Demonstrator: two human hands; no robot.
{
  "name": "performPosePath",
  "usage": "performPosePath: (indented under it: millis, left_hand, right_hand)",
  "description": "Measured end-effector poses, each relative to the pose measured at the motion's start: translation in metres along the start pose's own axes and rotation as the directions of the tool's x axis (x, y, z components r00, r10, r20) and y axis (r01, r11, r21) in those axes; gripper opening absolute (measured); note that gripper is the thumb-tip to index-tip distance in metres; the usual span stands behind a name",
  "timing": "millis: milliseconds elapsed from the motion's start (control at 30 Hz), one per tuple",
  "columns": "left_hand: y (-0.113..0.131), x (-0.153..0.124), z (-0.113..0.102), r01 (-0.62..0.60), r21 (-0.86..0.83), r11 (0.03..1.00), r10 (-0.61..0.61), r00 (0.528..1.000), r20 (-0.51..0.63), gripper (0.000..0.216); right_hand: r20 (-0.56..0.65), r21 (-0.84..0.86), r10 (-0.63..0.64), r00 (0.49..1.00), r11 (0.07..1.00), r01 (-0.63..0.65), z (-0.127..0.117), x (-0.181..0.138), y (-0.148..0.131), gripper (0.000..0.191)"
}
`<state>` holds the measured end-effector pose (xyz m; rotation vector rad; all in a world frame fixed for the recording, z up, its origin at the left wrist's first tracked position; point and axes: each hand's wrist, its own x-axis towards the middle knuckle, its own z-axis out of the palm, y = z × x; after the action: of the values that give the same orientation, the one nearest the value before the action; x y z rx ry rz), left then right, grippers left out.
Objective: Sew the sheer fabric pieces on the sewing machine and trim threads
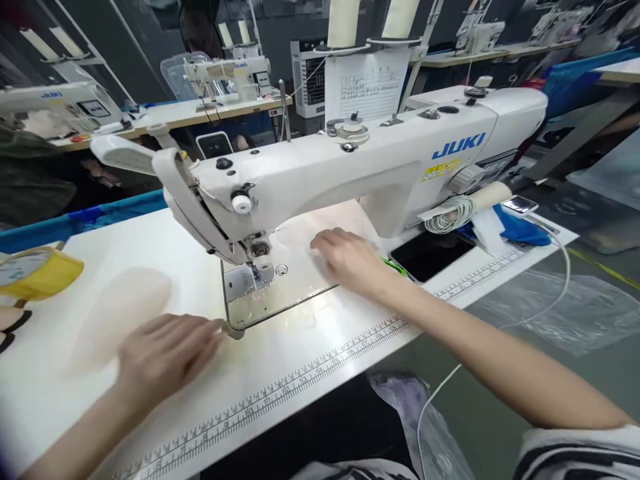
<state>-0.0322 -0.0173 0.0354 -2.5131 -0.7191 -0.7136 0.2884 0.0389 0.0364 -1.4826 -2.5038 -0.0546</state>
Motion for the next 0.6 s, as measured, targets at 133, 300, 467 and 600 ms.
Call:
performPosePath:
  millis: [133,300,467,600]
  left_hand:
    - [0.041,0.043,0.038,-0.046,-0.145,0.988,0.051,0.998,0.024,0.013]
    - [0.055,0.077,0.065,-0.030,-0.235,0.971,0.044,0.997,0.056,0.016]
    - [0.052,0.111,0.090,0.142,-0.219,0.965,-0.113,0.983,0.142,0.026]
    - [0.049,0.130,0.113,0.276,-0.159,0.948,-0.227,0.936,0.268,0.043]
  right_hand:
    - [0.080,0.007,0.076,0.994,0.997,-0.077,-0.001,0.013,0.032,0.031]
    - [0.042,0.046,0.124,0.991,0.991,-0.126,-0.002,0.015,0.042,0.029]
    - [0.005,0.086,0.125,0.992,0.988,-0.125,-0.005,0.019,0.046,0.044]
    - [-0.092,0.019,0.125,0.988,0.992,-0.124,-0.011,0.022,0.043,0.029]
